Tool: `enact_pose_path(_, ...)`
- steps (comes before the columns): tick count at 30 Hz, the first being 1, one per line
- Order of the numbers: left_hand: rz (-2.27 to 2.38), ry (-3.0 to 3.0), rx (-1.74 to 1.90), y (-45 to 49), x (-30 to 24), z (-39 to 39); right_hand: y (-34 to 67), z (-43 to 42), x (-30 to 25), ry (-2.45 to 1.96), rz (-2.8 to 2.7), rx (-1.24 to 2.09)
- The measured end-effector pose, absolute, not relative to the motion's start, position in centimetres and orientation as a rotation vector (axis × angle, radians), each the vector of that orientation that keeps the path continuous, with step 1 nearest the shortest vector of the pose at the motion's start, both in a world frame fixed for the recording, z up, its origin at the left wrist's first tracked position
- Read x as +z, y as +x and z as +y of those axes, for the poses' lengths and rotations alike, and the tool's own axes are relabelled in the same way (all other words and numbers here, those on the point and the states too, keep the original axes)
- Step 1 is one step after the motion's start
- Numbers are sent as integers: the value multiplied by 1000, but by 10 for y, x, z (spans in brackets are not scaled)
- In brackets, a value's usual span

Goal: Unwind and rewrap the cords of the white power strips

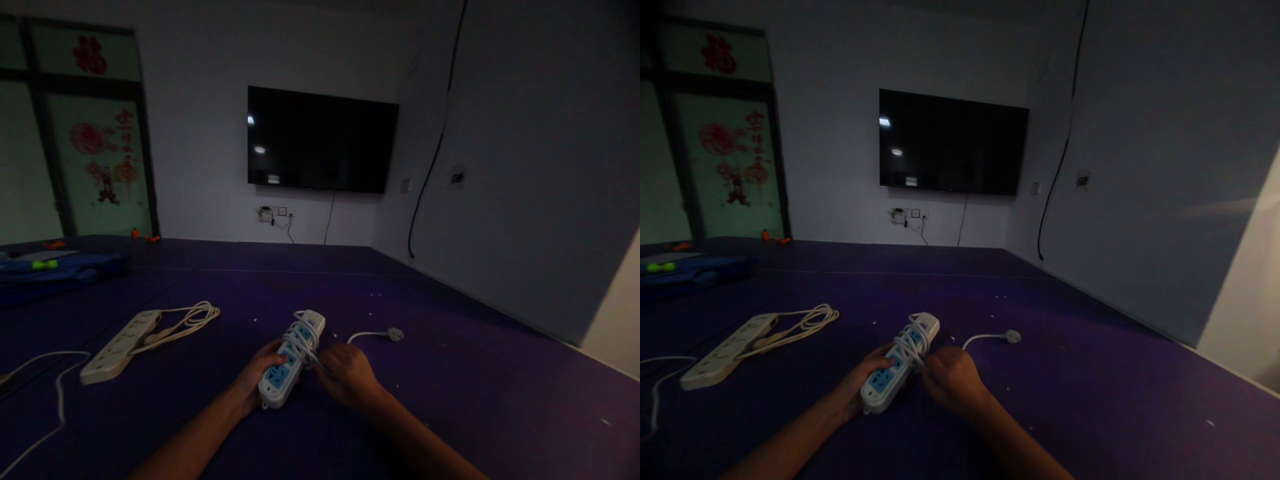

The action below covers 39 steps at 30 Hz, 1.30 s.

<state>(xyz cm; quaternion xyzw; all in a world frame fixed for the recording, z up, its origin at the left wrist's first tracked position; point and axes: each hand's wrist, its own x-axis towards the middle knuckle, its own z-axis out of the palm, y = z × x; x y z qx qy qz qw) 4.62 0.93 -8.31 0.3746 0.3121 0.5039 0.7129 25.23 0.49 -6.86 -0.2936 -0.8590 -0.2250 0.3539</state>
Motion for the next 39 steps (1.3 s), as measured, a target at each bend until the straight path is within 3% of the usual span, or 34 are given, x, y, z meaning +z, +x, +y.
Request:
enact_pose_path(6, 716, 859, 1077, 48, -80, 8, 263, 10, -67, -947, -2040, -533)
enact_pose_path(20, 485, 1024, 698, 34, -84, 8, 288, 34, -45, -1127, -1406, 328)
enact_pose_path(30, 403, 1018, 690, 38, -74, 7, 293, 43, -57, -1170, -1414, 293)
enact_pose_path(39, 641, 1092, 757, 38, -78, 7, 297, 45, -60, -1223, -1354, 200)
